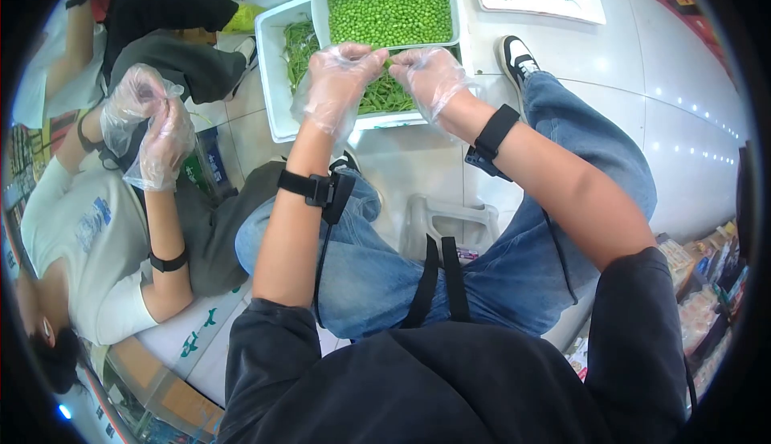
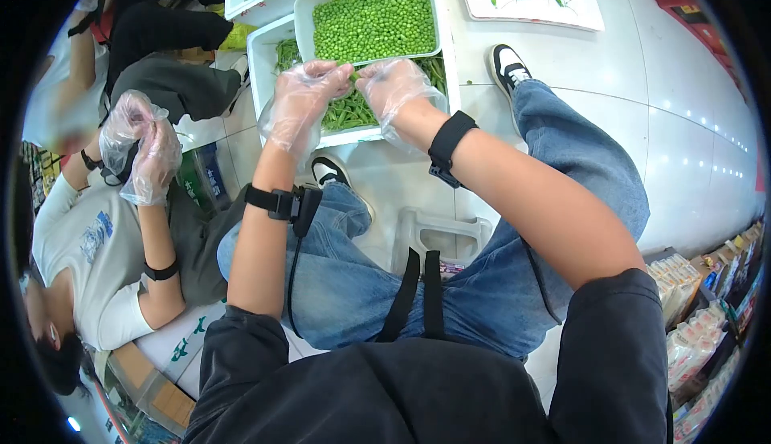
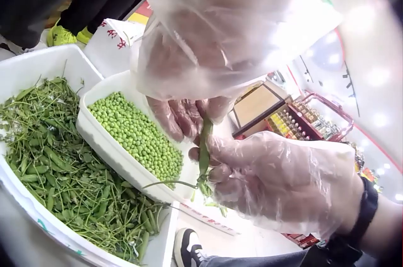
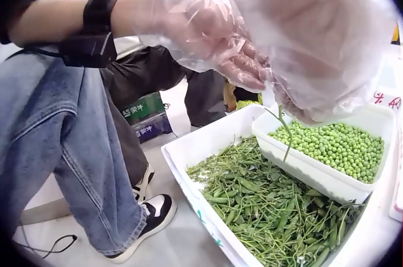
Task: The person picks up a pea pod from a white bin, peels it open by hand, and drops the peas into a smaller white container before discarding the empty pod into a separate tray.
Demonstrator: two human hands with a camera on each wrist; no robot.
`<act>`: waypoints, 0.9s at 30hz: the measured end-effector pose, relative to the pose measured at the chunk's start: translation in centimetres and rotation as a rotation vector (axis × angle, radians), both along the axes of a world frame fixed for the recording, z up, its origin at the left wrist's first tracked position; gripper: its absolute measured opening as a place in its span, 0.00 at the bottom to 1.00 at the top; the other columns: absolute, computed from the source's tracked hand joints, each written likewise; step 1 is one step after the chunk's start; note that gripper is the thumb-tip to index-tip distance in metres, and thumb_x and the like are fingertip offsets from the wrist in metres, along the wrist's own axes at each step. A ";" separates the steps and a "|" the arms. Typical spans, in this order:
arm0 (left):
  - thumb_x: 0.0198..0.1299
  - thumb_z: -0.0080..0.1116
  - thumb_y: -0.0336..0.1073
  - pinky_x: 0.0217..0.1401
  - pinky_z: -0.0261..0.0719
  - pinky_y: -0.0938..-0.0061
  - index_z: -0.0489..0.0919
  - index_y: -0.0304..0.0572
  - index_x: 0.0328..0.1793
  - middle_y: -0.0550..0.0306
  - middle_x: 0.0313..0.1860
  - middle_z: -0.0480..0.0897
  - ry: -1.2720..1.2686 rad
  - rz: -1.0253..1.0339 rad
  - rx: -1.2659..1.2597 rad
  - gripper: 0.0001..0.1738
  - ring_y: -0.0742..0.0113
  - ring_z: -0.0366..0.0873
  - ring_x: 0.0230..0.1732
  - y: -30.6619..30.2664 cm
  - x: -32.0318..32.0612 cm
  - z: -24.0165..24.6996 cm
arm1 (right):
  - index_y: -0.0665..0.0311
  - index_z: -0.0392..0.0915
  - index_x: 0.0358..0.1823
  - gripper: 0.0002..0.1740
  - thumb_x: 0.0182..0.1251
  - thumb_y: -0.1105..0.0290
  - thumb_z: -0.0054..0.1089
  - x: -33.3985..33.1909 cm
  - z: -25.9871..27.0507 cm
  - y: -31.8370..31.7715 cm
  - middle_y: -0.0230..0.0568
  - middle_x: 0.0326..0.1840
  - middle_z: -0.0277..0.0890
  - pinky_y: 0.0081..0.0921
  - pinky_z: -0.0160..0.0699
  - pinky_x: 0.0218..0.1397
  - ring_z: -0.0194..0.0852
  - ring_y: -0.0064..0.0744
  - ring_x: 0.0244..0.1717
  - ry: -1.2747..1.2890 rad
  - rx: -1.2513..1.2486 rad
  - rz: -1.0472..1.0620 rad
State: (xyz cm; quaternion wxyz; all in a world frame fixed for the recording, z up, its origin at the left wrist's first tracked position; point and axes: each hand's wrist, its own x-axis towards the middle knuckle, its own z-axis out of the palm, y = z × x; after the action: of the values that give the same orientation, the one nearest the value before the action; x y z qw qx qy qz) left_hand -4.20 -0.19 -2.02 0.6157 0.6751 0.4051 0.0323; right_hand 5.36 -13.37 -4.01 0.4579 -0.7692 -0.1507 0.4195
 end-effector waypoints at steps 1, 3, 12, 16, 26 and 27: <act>0.61 0.76 0.36 0.47 0.86 0.76 0.84 0.27 0.50 0.53 0.40 0.88 -0.029 0.017 0.007 0.19 0.70 0.87 0.40 -0.1 -0.3 0.4 | 0.69 0.88 0.44 0.11 0.69 0.67 0.66 -0.3 0.0 0.0 0.31 0.27 0.77 0.26 0.69 0.33 0.68 0.21 0.29 0.041 0.039 -0.026; 0.60 0.77 0.37 0.46 0.82 0.78 0.86 0.30 0.48 0.55 0.39 0.88 -0.019 0.029 0.056 0.18 0.73 0.85 0.38 -0.1 -0.3 0.9 | 0.65 0.90 0.45 0.10 0.68 0.68 0.67 -0.3 0.0 0.0 0.47 0.35 0.87 0.35 0.80 0.43 0.83 0.36 0.34 0.125 0.078 -0.068; 0.65 0.73 0.41 0.45 0.82 0.78 0.88 0.35 0.48 0.60 0.38 0.88 -0.076 -0.031 0.067 0.15 0.74 0.83 0.37 -0.4 0.9 2.5 | 0.67 0.84 0.36 0.07 0.71 0.71 0.62 -0.5 1.9 -0.2 0.37 0.31 0.80 0.33 0.70 0.35 0.72 0.28 0.32 0.424 0.211 -0.228; 0.64 0.74 0.41 0.46 0.78 0.77 0.88 0.36 0.47 0.62 0.37 0.86 -0.075 0.074 0.010 0.15 0.74 0.80 0.38 -1.7 2.1 2.9 | 0.67 0.83 0.38 0.06 0.71 0.72 0.62 -0.2 3.8 -0.6 0.39 0.33 0.80 0.33 0.71 0.40 0.72 0.31 0.34 0.463 0.211 -0.259; 0.62 0.75 0.36 0.46 0.77 0.78 0.87 0.36 0.44 0.61 0.38 0.87 -0.159 0.200 -0.122 0.12 0.76 0.80 0.40 -1.1 2.0 2.3 | 0.65 0.84 0.40 0.05 0.72 0.71 0.65 -0.1 4.7 -0.4 0.33 0.34 0.80 0.23 0.74 0.39 0.72 0.23 0.32 0.614 0.260 -0.244; 0.62 0.75 0.37 0.46 0.78 0.78 0.87 0.35 0.46 0.60 0.39 0.87 -0.137 0.158 -0.009 0.13 0.75 0.80 0.40 -1.1 2.0 2.3 | 0.65 0.84 0.41 0.05 0.72 0.71 0.64 -0.3 4.8 -0.4 0.32 0.35 0.80 0.23 0.74 0.39 0.72 0.23 0.33 0.603 0.253 -0.297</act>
State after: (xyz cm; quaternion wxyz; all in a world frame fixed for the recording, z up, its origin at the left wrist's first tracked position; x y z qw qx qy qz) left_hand -2.16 -1.26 0.30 0.6406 0.6346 0.4140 0.1251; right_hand 5.07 -13.74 0.79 0.6295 -0.5615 0.0538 0.5345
